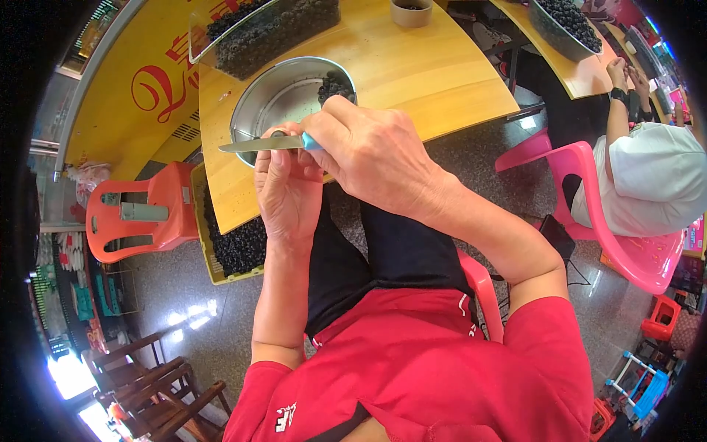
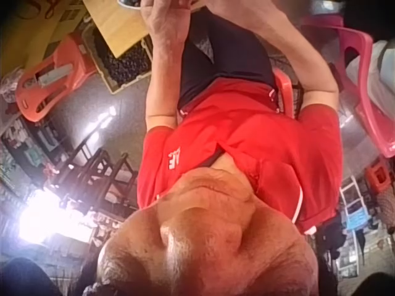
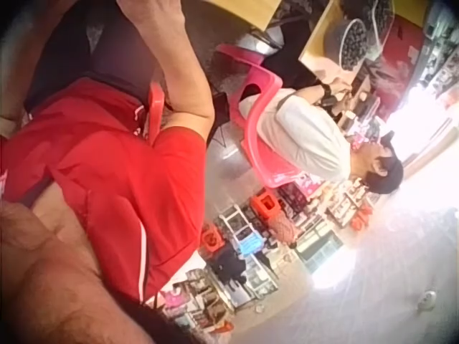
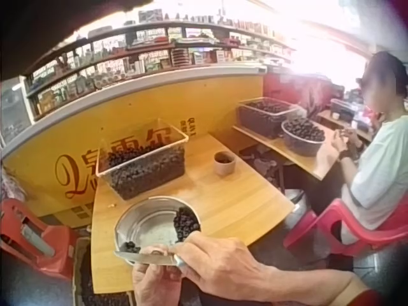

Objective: Pitting or slicing small black fruits using a paring knife.

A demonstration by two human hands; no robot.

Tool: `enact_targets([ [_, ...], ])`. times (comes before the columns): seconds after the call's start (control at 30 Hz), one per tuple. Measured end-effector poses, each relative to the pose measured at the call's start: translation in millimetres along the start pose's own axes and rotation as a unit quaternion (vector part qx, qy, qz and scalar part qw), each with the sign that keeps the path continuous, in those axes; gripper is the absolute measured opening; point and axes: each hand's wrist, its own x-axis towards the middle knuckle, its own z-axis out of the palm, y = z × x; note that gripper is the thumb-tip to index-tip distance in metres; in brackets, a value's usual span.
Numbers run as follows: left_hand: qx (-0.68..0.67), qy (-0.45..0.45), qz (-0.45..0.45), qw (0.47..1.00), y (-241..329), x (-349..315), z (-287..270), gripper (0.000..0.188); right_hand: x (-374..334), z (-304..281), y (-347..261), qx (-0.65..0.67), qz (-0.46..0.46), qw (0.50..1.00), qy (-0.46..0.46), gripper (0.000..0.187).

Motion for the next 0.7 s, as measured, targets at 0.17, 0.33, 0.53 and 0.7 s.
enact_targets([
  [0.17,0.011,-0.022,0.001,1.000,-0.1,-1.1,-4.3,0.024,-0.1,-0.9,2.1,-0.004,0.004,1.000,-0.002,0.019],
  [0.33,0.017,-0.015,0.013,1.000,0.9,0.2,-5.1,0.022,-0.4,-1.1,1.3,-0.001,-0.003,1.000,0.001,0.019],
  [0.53,0.015,-0.029,0.017,0.999,1.0,1.7,-9.6,0.019,-0.2,0.1,2.3,-0.001,-0.008,1.000,0.002,0.019],
  [0.7,0.028,-0.027,0.024,0.999,2.6,2.3,-8.5,0.018,-0.2,-0.7,2.2,-0.002,-0.005,1.000,0.000,0.021],
])
